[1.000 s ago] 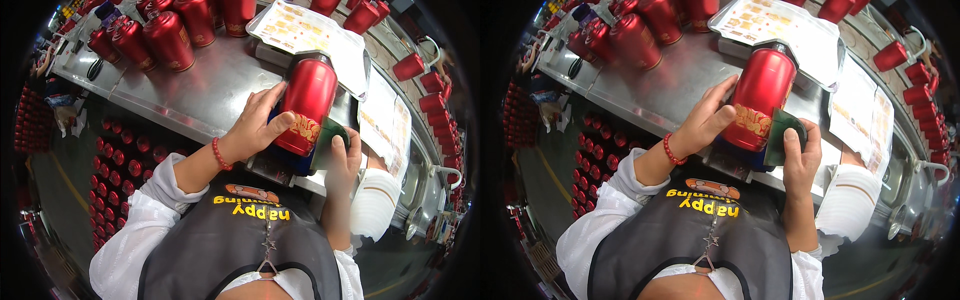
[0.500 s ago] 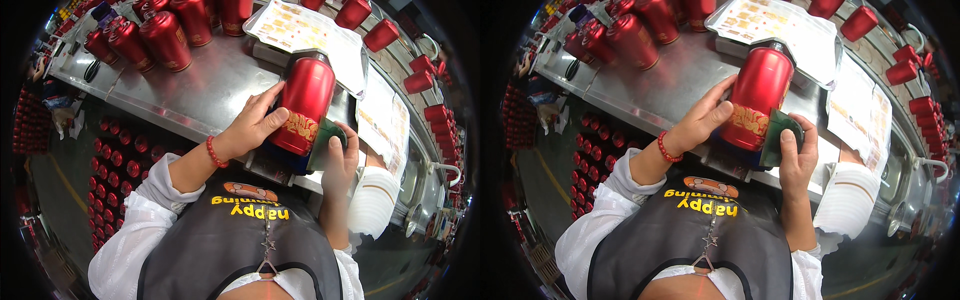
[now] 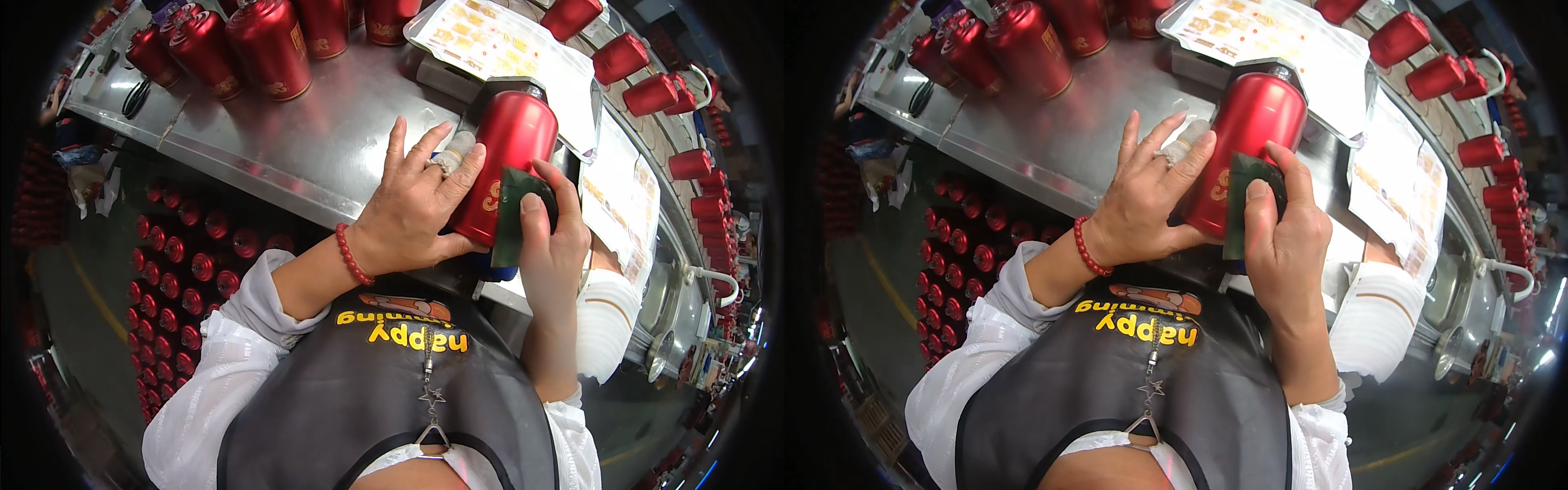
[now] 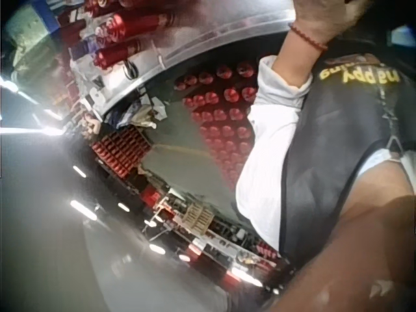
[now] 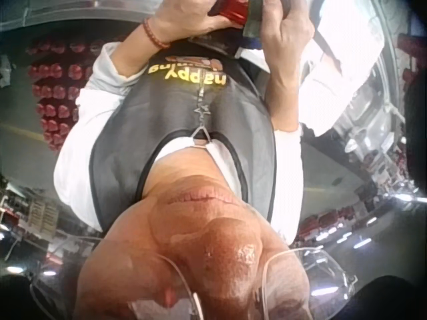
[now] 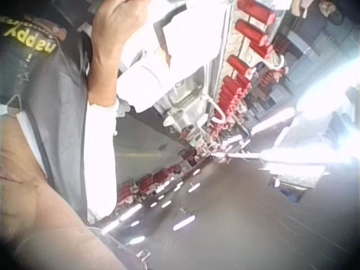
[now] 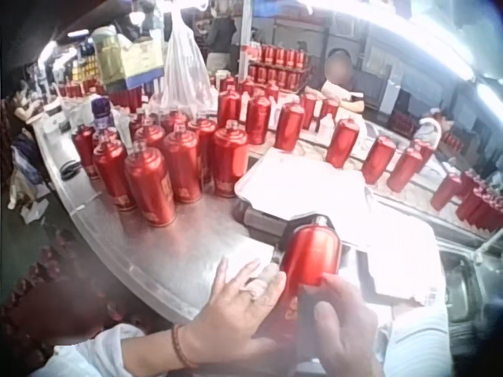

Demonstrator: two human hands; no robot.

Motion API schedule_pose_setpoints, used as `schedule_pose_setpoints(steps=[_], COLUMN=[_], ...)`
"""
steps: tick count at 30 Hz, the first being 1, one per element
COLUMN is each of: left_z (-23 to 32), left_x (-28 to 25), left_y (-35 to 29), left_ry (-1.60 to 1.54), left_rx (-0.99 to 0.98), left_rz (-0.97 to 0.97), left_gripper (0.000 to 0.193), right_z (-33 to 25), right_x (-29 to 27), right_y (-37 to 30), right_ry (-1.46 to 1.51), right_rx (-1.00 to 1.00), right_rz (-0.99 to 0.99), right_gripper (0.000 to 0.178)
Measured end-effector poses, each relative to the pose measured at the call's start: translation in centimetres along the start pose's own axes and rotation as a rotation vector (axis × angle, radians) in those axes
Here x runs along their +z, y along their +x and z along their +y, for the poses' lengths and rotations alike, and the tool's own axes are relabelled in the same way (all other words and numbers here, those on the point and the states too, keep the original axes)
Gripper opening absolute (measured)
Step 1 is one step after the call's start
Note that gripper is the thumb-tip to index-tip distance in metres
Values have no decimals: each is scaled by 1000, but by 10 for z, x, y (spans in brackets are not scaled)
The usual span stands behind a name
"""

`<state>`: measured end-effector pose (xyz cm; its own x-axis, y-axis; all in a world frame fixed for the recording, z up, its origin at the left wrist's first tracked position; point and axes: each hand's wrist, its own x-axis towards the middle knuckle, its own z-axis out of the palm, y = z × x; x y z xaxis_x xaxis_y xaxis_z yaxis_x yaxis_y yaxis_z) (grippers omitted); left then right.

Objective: The person wipes red beverage cans with a cloth, then applies gold decorative stickers to their sides using a small stick. The person rotates the cans to align the stickers and smooths them down before moving to the next can.

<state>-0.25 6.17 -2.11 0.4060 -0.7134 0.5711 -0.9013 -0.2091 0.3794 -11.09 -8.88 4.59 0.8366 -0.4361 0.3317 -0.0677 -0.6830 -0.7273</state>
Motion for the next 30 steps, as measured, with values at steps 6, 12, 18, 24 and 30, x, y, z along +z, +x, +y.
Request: schedule_pose_setpoints(steps=[6, 12, 18, 24, 30], left_z=[2, 0, -15, -6, -14], left_x=[0, 4, 10, 20, 32], left_y=[0, -2, -15, -5, -20], left_ry=[-14, -101, -88, -74, -264], left_rx=[7, -73, -91, -40, -86], left_rz=[43, 6, -177, -58, -120], left_gripper=[97, 99, 103, 104, 82], right_z=[-22, -26, 17, 103, 205], right_x=[5, 13, -20, -90, -195], right_y=[9, 13, -15, -71, -146], right_ry=[-254, -228, 170, -73, -632], right_rx=[-41, -23, 195, -49, 261], right_rz=[-75, -111, -23, 190, -32], right_gripper=[36, 35, 32, 40, 39])
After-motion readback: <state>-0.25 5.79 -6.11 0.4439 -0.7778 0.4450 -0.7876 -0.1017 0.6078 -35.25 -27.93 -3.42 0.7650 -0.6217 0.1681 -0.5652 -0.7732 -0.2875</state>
